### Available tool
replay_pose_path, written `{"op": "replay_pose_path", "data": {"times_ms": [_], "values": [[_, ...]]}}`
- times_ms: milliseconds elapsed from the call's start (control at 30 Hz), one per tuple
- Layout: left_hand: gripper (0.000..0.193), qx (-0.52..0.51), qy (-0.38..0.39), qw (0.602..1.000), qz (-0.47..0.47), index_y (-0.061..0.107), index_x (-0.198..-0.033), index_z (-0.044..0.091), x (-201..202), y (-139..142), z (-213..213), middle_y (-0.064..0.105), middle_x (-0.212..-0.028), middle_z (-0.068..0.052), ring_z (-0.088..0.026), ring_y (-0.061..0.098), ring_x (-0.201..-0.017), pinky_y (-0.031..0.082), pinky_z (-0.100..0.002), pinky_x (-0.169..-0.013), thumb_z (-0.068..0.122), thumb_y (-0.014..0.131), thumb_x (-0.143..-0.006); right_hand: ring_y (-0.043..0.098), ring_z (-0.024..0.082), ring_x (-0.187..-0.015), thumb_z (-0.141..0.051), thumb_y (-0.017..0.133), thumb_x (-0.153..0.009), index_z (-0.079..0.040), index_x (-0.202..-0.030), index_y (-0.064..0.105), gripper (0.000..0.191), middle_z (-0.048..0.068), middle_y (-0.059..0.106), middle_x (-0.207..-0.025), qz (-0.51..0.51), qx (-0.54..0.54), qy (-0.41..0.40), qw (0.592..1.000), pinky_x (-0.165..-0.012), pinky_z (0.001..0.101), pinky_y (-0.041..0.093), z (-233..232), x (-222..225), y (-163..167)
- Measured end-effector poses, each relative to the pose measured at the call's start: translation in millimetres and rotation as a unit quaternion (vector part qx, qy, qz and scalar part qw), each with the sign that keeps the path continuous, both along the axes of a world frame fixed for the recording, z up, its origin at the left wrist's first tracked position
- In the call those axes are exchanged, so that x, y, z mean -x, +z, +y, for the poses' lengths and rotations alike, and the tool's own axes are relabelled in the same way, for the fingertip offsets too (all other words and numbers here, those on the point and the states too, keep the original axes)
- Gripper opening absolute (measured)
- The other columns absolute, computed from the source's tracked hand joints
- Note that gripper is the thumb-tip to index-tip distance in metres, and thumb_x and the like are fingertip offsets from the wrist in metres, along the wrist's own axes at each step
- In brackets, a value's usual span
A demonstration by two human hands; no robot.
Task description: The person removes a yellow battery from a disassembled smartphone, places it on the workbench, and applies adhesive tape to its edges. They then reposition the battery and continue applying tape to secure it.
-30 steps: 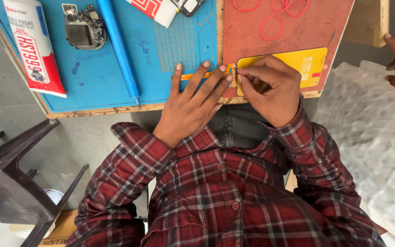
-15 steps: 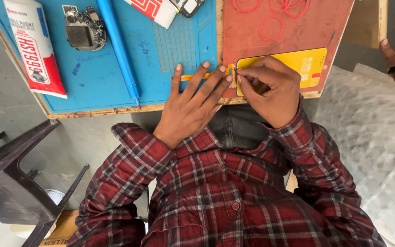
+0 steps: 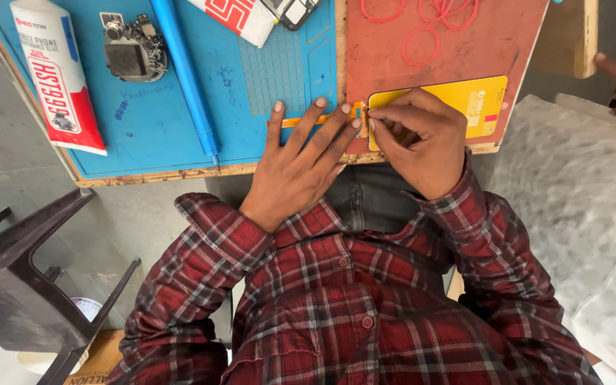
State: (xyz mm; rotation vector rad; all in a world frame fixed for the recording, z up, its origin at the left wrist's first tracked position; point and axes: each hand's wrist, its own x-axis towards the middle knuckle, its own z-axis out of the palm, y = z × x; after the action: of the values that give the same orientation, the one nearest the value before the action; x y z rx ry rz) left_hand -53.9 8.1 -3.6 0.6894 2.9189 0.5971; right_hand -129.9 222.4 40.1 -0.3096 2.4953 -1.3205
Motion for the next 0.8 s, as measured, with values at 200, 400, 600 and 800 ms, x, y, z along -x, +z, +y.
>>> {"op": "replay_pose_path", "data": {"times_ms": [200, 400, 600, 800], "values": [[0.065, -0.005, 0.000, 1.000, -0.015, 0.048, -0.162, 0.022, 0.0, 1.7, 0.1, 0.037, -0.167, 0.000, -0.026, 0.036, -0.153, 0.015, -0.065, -0.127, 0.039, 0.069, -0.103, 0.067, 0.010, -0.069, 0.002, 0.080, -0.095, 0.000, -0.107, 0.077, 0.013, 0.008, 0.068, -0.097, 0.016, -0.010, 0.002, 1.000, -0.060, 0.0229, 0.051, 0.2, -1.3, -0.5], [0.063, -0.007, 0.002, 1.000, -0.002, 0.048, -0.162, 0.022, -0.6, -0.4, 1.6, 0.037, -0.168, 0.001, -0.027, 0.035, -0.154, 0.014, -0.064, -0.128, 0.040, 0.068, -0.105, 0.067, 0.010, -0.069, 0.003, 0.079, -0.095, 0.000, -0.107, 0.077, 0.012, 0.007, 0.069, -0.097, 0.011, -0.002, 0.000, 1.000, -0.060, 0.0231, 0.051, 0.2, -0.2, -0.3], [0.063, -0.005, 0.001, 1.000, -0.009, 0.048, -0.161, 0.022, -0.3, 1.3, 0.5, 0.038, -0.167, 0.000, -0.027, 0.036, -0.153, 0.014, -0.064, -0.127, 0.039, 0.069, -0.103, 0.066, 0.010, -0.069, 0.002, 0.079, -0.095, 0.000, -0.106, 0.077, 0.012, 0.007, 0.068, -0.096, 0.002, -0.004, 0.002, 1.000, -0.060, 0.0234, 0.051, -0.3, 0.3, 0.9], [0.066, -0.039, 0.017, 0.999, -0.007, 0.048, -0.159, 0.015, 6.6, 9.1, 2.4, 0.044, -0.163, -0.001, -0.027, 0.040, -0.150, 0.020, -0.063, -0.127, 0.037, 0.072, -0.101, 0.067, 0.011, -0.070, 0.002, 0.081, -0.094, -0.001, -0.105, 0.077, 0.012, 0.007, 0.068, -0.096, 0.027, -0.011, 0.020, 0.999, -0.060, 0.0239, 0.052, 0.5, 1.4, 1.5]]}}
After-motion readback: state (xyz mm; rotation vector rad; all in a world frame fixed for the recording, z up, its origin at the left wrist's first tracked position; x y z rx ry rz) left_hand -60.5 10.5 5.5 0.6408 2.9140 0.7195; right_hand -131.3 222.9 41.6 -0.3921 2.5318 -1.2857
